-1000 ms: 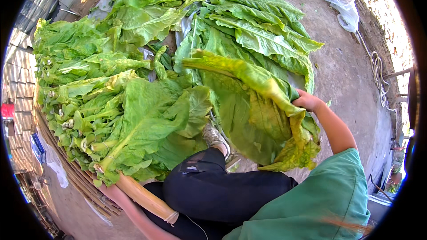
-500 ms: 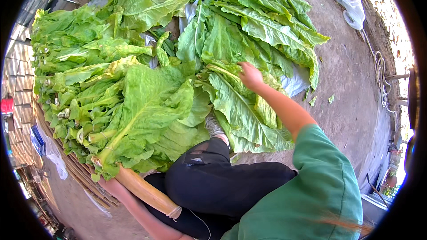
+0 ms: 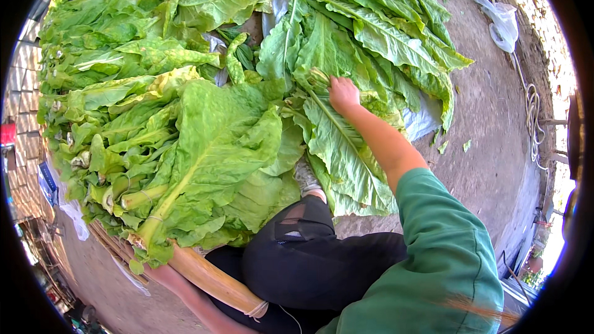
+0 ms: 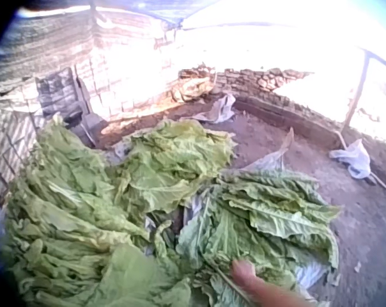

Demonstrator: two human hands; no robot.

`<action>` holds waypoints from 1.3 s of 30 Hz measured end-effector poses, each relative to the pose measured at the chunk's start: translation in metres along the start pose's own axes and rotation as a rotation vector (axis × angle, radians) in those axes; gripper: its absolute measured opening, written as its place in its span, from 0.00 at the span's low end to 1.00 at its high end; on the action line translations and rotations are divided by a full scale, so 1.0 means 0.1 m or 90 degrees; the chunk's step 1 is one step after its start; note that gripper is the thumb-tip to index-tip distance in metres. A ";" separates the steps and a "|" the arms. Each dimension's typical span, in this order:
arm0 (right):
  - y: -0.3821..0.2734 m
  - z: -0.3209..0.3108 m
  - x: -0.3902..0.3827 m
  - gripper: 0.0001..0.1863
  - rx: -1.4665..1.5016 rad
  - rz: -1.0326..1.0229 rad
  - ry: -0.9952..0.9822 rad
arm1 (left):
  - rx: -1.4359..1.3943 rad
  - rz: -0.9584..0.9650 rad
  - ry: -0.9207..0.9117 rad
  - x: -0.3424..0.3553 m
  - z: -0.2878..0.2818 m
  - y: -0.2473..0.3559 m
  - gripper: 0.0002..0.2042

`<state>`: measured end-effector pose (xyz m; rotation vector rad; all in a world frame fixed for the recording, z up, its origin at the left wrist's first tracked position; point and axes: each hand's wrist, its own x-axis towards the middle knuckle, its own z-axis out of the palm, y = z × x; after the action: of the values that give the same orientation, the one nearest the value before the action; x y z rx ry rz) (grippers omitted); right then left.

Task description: The person gathers large green leaves and wraps them around a cylindrical bamboo stick. They repeatedly add leaves to the bundle and secure the assembly by tying a string around the stick and leaves.

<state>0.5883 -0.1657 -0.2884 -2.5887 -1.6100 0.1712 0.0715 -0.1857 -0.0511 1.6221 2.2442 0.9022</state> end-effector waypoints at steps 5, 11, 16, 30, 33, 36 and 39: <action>-0.40 0.16 0.17 0.16 -0.072 0.021 -0.192 | -0.045 -0.093 -0.004 -0.05 0.00 0.20 0.26; -0.31 0.57 0.10 0.27 0.031 0.124 -0.195 | -0.156 -0.062 -0.008 -0.06 0.06 0.31 0.19; -0.26 0.06 -0.10 0.20 0.158 -0.016 -0.136 | -0.230 -0.045 0.038 -0.06 0.11 0.38 0.15; -0.88 -2.02 -1.10 0.24 0.426 -0.339 -0.182 | -0.433 -0.021 -0.030 0.01 0.20 0.44 0.13; -1.38 -2.53 -1.16 0.21 0.286 -0.494 -0.251 | -0.339 -0.047 -0.051 -0.04 0.09 0.47 0.11; -1.86 -2.75 -1.29 0.20 0.114 -0.641 -0.292 | -0.478 -0.193 -0.101 -0.14 -0.14 0.59 0.10; -1.91 -2.46 -1.37 0.20 -0.007 -0.849 -0.250 | -0.531 -0.224 -0.115 -0.14 -0.43 0.45 0.10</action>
<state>0.3934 -0.2081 -0.0123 -1.0147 -2.9912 0.5333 0.0889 -0.2046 0.0070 0.8577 1.6014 1.2793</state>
